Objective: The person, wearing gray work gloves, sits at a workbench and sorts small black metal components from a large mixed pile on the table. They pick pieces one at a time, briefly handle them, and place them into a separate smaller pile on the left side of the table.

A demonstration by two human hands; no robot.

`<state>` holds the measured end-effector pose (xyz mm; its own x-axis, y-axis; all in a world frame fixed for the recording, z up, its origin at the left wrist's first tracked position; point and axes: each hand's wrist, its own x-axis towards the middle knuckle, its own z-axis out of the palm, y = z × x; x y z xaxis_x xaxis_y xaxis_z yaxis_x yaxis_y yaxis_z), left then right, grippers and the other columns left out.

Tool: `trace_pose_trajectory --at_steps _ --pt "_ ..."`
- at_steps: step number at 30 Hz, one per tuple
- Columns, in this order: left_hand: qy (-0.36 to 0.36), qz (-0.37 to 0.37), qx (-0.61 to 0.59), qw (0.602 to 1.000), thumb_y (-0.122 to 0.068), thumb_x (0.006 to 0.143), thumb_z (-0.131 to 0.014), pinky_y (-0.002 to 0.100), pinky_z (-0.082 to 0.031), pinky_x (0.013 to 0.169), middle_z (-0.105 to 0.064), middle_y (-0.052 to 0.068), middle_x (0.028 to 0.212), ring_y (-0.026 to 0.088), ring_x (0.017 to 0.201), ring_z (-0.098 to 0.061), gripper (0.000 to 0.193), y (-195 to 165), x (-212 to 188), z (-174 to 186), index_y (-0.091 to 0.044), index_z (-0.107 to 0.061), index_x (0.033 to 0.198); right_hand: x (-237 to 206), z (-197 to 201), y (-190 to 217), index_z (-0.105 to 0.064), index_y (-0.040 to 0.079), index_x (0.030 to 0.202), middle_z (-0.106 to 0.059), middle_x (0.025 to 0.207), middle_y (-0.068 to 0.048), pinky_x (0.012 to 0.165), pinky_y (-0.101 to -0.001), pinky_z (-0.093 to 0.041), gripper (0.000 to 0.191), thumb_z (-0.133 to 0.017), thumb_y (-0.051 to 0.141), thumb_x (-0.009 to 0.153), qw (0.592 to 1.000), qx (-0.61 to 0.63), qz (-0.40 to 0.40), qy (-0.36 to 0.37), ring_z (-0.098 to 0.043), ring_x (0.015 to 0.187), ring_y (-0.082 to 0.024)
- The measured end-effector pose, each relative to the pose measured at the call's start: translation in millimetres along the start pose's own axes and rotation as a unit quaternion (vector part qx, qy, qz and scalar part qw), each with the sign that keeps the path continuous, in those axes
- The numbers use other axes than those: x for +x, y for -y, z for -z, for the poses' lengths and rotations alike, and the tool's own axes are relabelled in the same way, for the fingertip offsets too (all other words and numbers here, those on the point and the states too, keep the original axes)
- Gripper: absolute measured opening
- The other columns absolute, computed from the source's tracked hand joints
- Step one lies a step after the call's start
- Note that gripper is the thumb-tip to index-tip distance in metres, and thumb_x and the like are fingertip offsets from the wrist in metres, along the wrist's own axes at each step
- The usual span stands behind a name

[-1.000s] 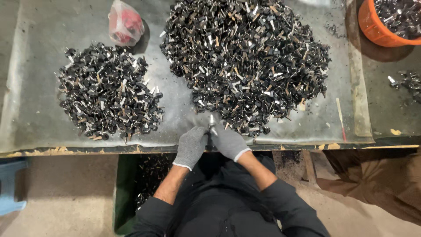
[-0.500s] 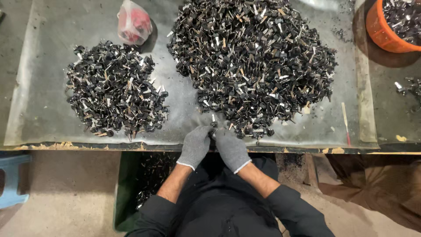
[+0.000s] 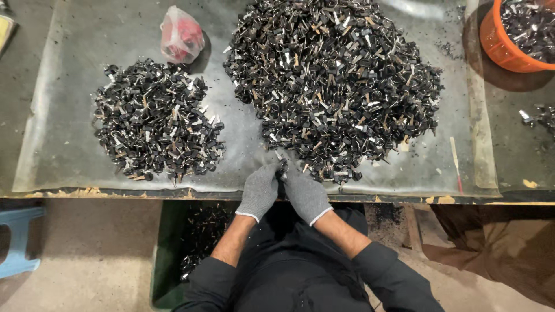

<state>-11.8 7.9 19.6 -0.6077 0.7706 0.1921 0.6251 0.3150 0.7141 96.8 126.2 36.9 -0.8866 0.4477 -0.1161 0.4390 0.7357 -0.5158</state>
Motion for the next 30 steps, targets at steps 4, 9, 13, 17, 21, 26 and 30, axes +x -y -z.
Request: trace_pose_trajectory --at_steps 4,9,13,17,21,26,30 --pt "0.042 0.002 0.009 0.999 0.001 0.082 -0.056 0.049 -0.054 0.087 -0.070 0.017 0.104 0.039 0.099 -0.067 0.033 5.3 -5.3 -5.4 -0.006 -0.069 0.111 -7.9 -7.8 3.4 -0.061 0.006 0.112 -0.073 0.094 -0.018 0.066 -0.0527 -0.058 0.022 -0.052 0.023 0.102 0.997 -0.074 -0.027 0.027 -0.073 0.082 -0.040" --pt "0.062 -0.004 0.014 0.998 0.001 0.084 -0.055 0.050 -0.054 0.084 -0.069 0.017 0.102 0.040 0.097 -0.067 0.033 7.1 -3.0 -2.7 -0.005 -0.068 0.114 6.3 -18.2 0.2 -0.062 0.000 0.110 -0.074 0.088 -0.024 0.072 -0.0535 -0.057 0.027 -0.054 0.024 0.099 0.995 -0.001 -0.077 0.068 -0.073 0.081 -0.043" --pt "0.039 -0.012 -0.005 0.999 0.001 0.081 -0.056 0.050 -0.055 0.081 -0.069 0.019 0.102 0.042 0.094 -0.068 0.034 0.4 -1.3 3.9 -0.003 -0.066 0.113 30.3 5.5 -23.8 -0.052 0.000 0.121 -0.073 0.094 -0.029 0.076 -0.0558 -0.056 0.037 -0.055 0.030 0.101 0.962 0.150 0.062 0.218 -0.070 0.085 -0.047" --pt "0.018 0.064 0.010 0.998 -0.008 0.083 -0.066 0.052 -0.054 0.076 -0.069 0.020 0.096 0.043 0.089 -0.068 0.031 -5.2 -1.4 4.2 -0.001 -0.065 0.113 23.1 9.9 -34.2 -0.037 0.000 0.139 -0.072 0.100 -0.033 0.078 -0.0573 -0.056 0.052 -0.053 0.036 0.104 0.973 0.135 -0.089 0.166 -0.068 0.088 -0.050" --pt "0.036 0.055 0.082 0.994 -0.010 0.087 -0.065 0.051 -0.054 0.071 -0.069 0.018 0.096 0.041 0.082 -0.069 0.020 -8.3 -11.9 -0.9 -0.006 -0.069 0.107 8.9 -6.3 -22.0 -0.026 -0.008 0.151 -0.065 0.114 -0.033 0.070 -0.0584 -0.055 0.068 -0.050 0.028 0.098 0.997 0.040 -0.002 0.068 -0.069 0.076 -0.050" --pt "0.005 0.076 0.056 0.996 -0.014 0.086 -0.068 0.051 -0.054 0.076 -0.068 0.015 0.092 0.039 0.088 -0.069 0.010 -7.0 -11.2 -0.5 -0.007 -0.068 0.093 -3.8 -0.7 -13.4 -0.056 -0.001 0.118 -0.071 0.102 -0.029 0.077 -0.0552 -0.056 0.036 -0.053 0.032 0.103 0.994 0.017 -0.032 0.105 -0.071 0.090 -0.045" --pt "-0.013 0.090 0.089 0.992 -0.014 0.080 -0.070 0.051 -0.053 0.077 -0.068 0.017 0.092 0.039 0.090 -0.067 0.010 -8.8 -8.8 1.4 -0.007 -0.070 0.086 -17.0 8.7 -8.6 -0.059 0.000 0.118 -0.069 0.098 -0.024 0.066 -0.0546 -0.056 0.031 -0.054 0.022 0.098 0.998 0.042 0.013 0.040 -0.070 0.083 -0.045"
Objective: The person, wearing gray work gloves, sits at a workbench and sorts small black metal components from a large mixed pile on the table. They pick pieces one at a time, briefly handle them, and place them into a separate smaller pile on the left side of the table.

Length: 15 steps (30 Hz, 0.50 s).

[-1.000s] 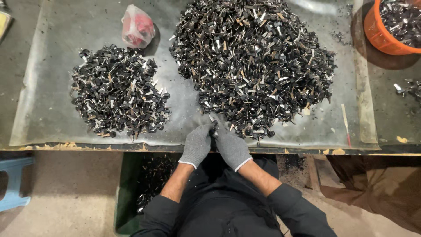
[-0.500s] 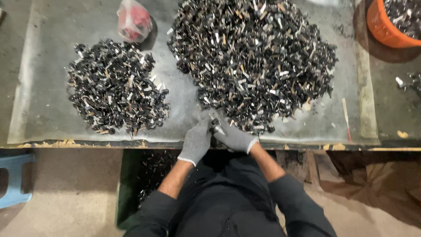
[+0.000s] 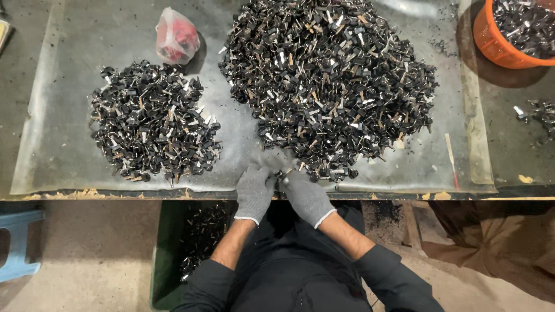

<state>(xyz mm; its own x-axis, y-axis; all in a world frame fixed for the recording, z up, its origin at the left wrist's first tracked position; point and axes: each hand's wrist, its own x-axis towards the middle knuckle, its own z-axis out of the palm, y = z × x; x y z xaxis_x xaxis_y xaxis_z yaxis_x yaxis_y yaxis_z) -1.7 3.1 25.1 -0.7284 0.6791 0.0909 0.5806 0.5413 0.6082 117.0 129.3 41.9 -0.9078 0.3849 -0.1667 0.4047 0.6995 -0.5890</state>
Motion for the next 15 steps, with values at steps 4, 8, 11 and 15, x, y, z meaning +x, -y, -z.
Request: trace_pose_trajectory --at_steps 4,8,11,15 --pt "-0.009 -0.040 -0.069 0.997 -0.006 0.083 -0.062 0.051 -0.053 0.081 -0.072 0.018 0.101 0.040 0.095 -0.067 0.026 1.9 -0.1 -0.9 -0.004 -0.072 0.107 0.9 -9.9 3.3 -0.064 0.005 0.101 -0.070 0.091 -0.017 0.063 -0.0471 -0.059 0.017 -0.059 0.019 0.094 0.988 -0.126 0.073 -0.060 -0.073 0.083 -0.037" --pt "0.000 -0.100 -0.101 0.990 -0.001 0.080 -0.058 0.049 -0.054 0.087 -0.073 0.018 0.104 0.039 0.098 -0.069 0.037 8.3 0.2 1.5 -0.005 -0.072 0.115 6.8 -28.7 9.4 -0.064 0.005 0.105 -0.069 0.092 -0.019 0.064 -0.0457 -0.060 0.019 -0.059 0.022 0.100 0.989 -0.142 -0.025 -0.036 -0.072 0.079 -0.036" --pt "0.023 -0.091 -0.106 0.990 0.000 0.080 -0.058 0.048 -0.055 0.086 -0.072 0.018 0.102 0.039 0.096 -0.069 0.039 6.8 -1.2 5.9 -0.005 -0.072 0.116 19.9 -30.7 6.1 -0.066 0.003 0.105 -0.071 0.096 -0.021 0.079 -0.0475 -0.058 0.020 -0.059 0.020 0.096 0.984 -0.173 -0.021 0.033 -0.072 0.086 -0.037" --pt "0.008 -0.104 -0.071 0.992 0.000 0.085 -0.059 0.048 -0.055 0.085 -0.073 0.016 0.102 0.038 0.096 -0.070 0.030 -3.2 1.1 12.3 -0.004 -0.070 0.113 33.7 -10.9 -19.7 -0.068 -0.001 0.106 -0.073 0.100 -0.027 0.087 -0.0528 -0.054 0.030 -0.054 0.025 0.100 0.971 0.088 0.069 0.209 -0.069 0.095 -0.042"
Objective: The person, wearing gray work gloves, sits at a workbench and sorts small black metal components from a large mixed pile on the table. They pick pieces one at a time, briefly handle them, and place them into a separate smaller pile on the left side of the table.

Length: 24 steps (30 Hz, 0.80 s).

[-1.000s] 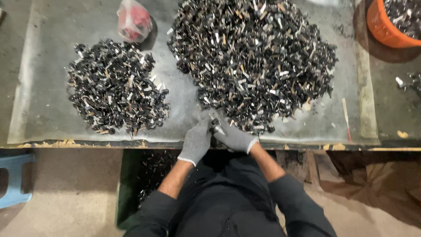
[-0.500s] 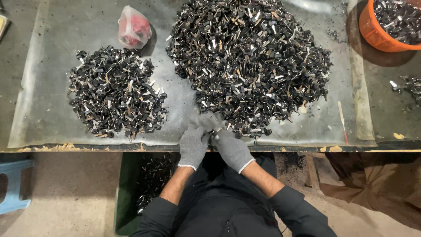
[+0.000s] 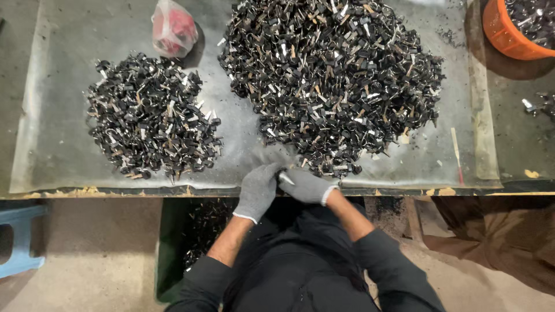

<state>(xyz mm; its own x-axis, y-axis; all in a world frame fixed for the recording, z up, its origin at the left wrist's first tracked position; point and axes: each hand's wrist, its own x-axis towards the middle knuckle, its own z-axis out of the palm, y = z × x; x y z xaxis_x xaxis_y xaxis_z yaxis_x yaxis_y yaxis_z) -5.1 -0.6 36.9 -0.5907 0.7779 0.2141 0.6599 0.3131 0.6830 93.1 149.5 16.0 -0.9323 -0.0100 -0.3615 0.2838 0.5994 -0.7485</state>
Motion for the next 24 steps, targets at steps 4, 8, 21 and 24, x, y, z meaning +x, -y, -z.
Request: trace_pose_trajectory --at_steps 4,8,21,24 --pt "0.043 0.137 -0.080 0.986 -0.012 0.084 -0.070 0.047 -0.055 0.081 -0.073 0.017 0.098 0.037 0.092 -0.070 0.035 -3.3 3.0 5.3 -0.002 -0.066 0.117 -14.2 -3.9 -6.7 -0.061 -0.008 0.115 -0.066 0.107 -0.036 0.087 -0.0531 -0.055 0.038 -0.063 0.022 0.091 0.957 -0.190 0.115 -0.186 -0.066 0.095 -0.048" --pt "0.055 0.088 -0.068 0.992 -0.014 0.087 -0.070 0.047 -0.055 0.083 -0.073 0.018 0.103 0.038 0.095 -0.071 0.028 3.4 2.2 5.7 -0.002 -0.070 0.112 -20.6 -7.5 11.9 -0.057 -0.003 0.118 -0.072 0.103 -0.026 0.079 -0.0489 -0.058 0.036 -0.054 0.030 0.105 0.968 -0.132 -0.157 -0.144 -0.071 0.094 -0.040" --pt "0.029 0.007 0.006 1.000 -0.005 0.086 -0.062 0.047 -0.055 0.084 -0.073 0.015 0.099 0.036 0.096 -0.069 0.022 5.9 -1.6 -0.4 -0.004 -0.073 0.105 -7.9 -1.4 31.0 -0.043 0.012 0.152 -0.069 0.101 -0.028 0.067 -0.0584 -0.053 0.058 -0.053 0.025 0.096 0.970 -0.116 -0.147 -0.156 -0.070 0.076 -0.046" --pt "0.057 0.056 -0.013 0.997 -0.009 0.080 -0.070 0.047 -0.054 0.081 -0.073 0.016 0.098 0.036 0.092 -0.069 0.027 -2.5 -0.7 6.4 -0.004 -0.074 0.105 -19.4 2.8 32.0 -0.040 0.010 0.152 -0.073 0.094 -0.025 0.070 -0.0536 -0.056 0.057 -0.051 0.033 0.101 0.964 -0.077 -0.165 -0.195 -0.071 0.078 -0.044"
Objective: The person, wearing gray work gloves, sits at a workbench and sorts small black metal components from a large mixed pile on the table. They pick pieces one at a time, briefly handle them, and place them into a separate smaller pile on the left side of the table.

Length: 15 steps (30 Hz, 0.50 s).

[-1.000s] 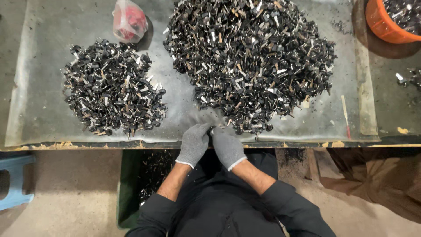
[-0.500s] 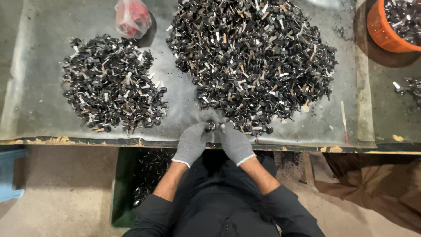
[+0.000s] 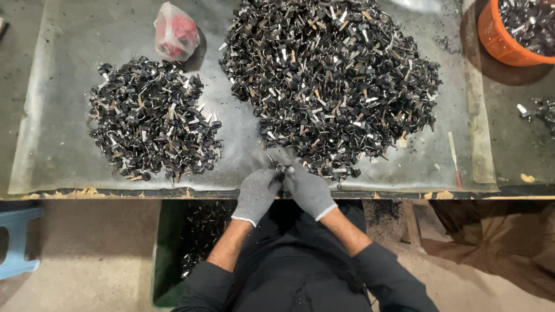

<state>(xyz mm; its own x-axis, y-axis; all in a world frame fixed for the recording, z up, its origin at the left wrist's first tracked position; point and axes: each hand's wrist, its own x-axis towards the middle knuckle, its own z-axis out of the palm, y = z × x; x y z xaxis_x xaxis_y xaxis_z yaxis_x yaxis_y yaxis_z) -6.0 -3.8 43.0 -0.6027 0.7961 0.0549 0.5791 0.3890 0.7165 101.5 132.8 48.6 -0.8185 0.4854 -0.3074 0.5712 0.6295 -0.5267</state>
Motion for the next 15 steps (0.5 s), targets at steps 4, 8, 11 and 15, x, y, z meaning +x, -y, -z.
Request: trace_pose_trajectory --at_steps 4,8,11,15 --pt "-0.008 0.049 -0.165 0.985 -0.007 0.086 -0.066 0.040 -0.060 0.087 -0.073 0.012 0.113 0.029 0.095 -0.076 0.030 1.9 4.4 9.6 -0.008 -0.073 0.115 -16.0 -2.2 -7.7 -0.053 0.005 0.132 -0.071 0.099 -0.025 0.072 -0.0513 -0.059 0.040 -0.056 0.031 0.102 1.000 0.004 0.022 -0.004 -0.073 0.085 -0.042" --pt "-0.075 -0.157 0.012 0.985 -0.002 0.077 -0.060 0.045 -0.058 0.086 -0.068 0.013 0.122 0.037 0.103 -0.071 0.035 9.7 29.4 8.2 -0.008 -0.071 0.110 -9.0 -19.3 -12.0 -0.059 0.007 0.120 -0.071 0.097 -0.026 0.068 -0.0522 -0.058 0.038 -0.066 0.025 0.087 0.975 -0.046 0.209 -0.066 -0.070 0.085 -0.046" --pt "0.028 -0.161 0.131 0.978 -0.007 0.080 -0.065 0.050 -0.055 0.087 -0.069 0.015 0.109 0.039 0.099 -0.069 0.023 9.5 45.5 3.6 -0.010 -0.072 0.101 1.7 -25.6 -14.7 -0.066 0.010 0.106 -0.074 0.093 -0.023 0.077 -0.0513 -0.058 0.024 -0.066 0.029 0.090 0.979 -0.097 0.180 -0.010 -0.071 0.088 -0.043" --pt "0.120 -0.054 0.114 0.985 -0.016 0.087 -0.065 0.050 -0.054 0.086 -0.067 0.018 0.106 0.040 0.101 -0.066 0.023 6.2 48.5 1.2 -0.004 -0.065 0.107 -2.7 -15.7 -23.1 -0.058 0.003 0.124 -0.076 0.092 -0.022 0.077 -0.0525 -0.057 0.038 -0.052 0.039 0.112 0.996 -0.075 -0.046 0.000 -0.074 0.087 -0.041"
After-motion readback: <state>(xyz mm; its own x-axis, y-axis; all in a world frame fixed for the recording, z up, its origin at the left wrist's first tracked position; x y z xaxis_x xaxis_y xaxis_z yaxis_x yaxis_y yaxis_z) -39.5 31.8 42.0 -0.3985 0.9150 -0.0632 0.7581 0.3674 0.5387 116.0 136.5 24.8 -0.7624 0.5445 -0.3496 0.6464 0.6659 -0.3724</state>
